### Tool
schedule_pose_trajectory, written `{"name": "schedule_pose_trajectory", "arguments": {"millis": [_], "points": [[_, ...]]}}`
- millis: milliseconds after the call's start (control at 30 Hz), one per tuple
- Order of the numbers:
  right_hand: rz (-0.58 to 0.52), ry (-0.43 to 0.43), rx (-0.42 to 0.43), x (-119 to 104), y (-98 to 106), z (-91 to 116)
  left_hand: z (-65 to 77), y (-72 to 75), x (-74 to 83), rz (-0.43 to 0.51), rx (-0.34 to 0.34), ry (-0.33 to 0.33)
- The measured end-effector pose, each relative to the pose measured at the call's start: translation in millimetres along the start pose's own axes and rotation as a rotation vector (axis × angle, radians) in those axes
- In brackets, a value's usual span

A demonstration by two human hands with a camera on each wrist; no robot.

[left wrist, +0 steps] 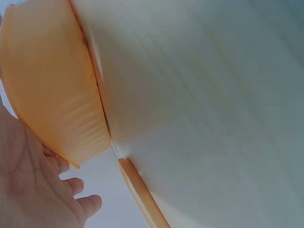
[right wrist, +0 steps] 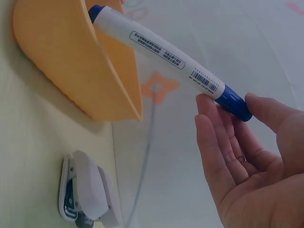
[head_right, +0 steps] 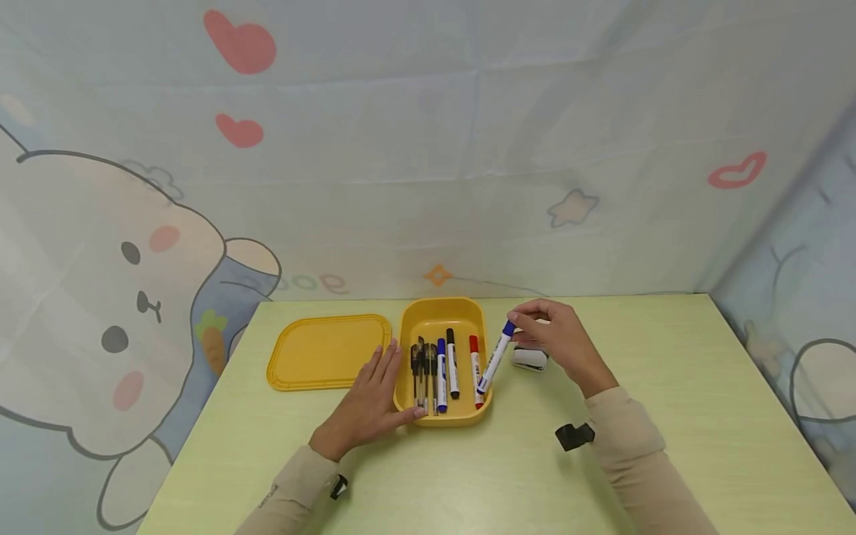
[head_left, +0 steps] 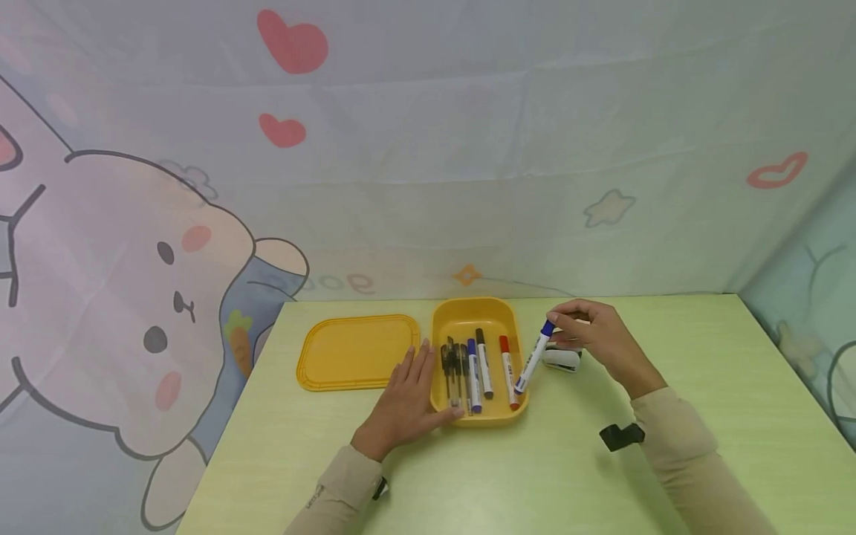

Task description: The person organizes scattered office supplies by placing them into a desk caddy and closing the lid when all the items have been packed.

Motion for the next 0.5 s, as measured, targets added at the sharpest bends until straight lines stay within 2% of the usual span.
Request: {"name": "schedule_pose_trajectory", "arguments": {"millis": [300,500], "points": [[0.045,-0.003,-0.042,-7,-18,-7,0.8,-0.7,-0.4,0.002,0.008,-0.006],[0.12,-0.008,-0.058,-10,-26,-10,0.3,-1.1,-0.5,-0.005,0.01,-0.005]]}}
Point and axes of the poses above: each hand's wrist, its own z-axis away from the middle knuckle, its own y-axis out of the back of the hand, x = y × z, the point moved 1 cm from there along -z, towards the middle knuckle, and after that the axes turned 1 degree about y, right-handed, at the moved point
